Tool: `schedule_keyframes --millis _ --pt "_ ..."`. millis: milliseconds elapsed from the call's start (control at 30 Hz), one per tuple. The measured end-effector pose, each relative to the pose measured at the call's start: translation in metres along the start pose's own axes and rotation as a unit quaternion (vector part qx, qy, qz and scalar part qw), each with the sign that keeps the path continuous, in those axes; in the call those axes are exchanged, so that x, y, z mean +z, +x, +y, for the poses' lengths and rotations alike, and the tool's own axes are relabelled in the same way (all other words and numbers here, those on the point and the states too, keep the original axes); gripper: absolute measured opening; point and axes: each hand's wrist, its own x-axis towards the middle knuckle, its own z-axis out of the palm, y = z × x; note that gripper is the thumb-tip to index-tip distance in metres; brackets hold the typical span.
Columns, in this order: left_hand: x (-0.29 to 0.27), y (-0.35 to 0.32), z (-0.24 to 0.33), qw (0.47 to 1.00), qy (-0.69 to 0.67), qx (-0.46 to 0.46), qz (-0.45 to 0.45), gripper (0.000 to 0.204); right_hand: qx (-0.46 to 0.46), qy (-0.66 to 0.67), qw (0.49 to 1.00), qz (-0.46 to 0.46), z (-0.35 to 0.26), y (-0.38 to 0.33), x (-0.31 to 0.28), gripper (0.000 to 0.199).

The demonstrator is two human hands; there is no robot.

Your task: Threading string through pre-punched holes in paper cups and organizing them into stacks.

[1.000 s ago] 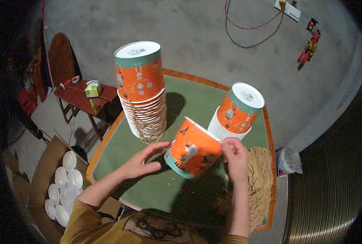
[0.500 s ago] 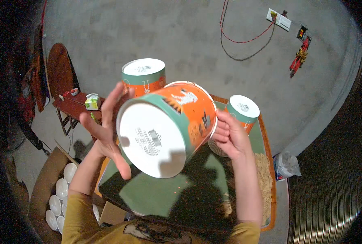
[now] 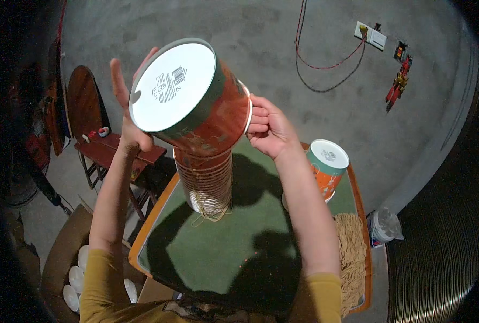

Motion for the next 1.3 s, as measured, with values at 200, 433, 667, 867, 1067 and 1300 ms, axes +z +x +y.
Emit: schedule_keyframes --millis 200,433,667,867,1067,1300 --pt "-0.019 0.002 -0.010 0.992 0.107 -0.059 -0.012 0.139 0.024 -0.024 0.999 0.012 0.004 0.032 -0.015 0.016" --pt "-0.010 0.004 -0.030 0.977 0.170 -0.105 -0.074 0.128 -0.080 -0.065 0.994 0.029 0.025 0.048 -0.030 0.018" --pt "-0.017 -0.014 -0.040 0.964 0.176 -0.199 0.006 0.117 -0.146 -0.116 0.982 0.011 0.009 0.036 -0.050 0.025" --pt "-0.025 -0.034 -0.052 0.953 0.166 -0.252 0.025 0.118 -0.131 -0.245 0.960 0.022 0.028 0.031 -0.056 0.029" --pt "-0.031 -0.035 -0.059 0.951 0.147 -0.272 -0.021 0.126 -0.114 -0.368 0.922 0.044 0.050 0.026 -0.057 0.033" --pt "-0.033 -0.046 -0.062 0.932 0.120 -0.337 -0.053 0.122 -0.099 -0.406 0.907 0.050 0.062 0.025 -0.072 0.037"
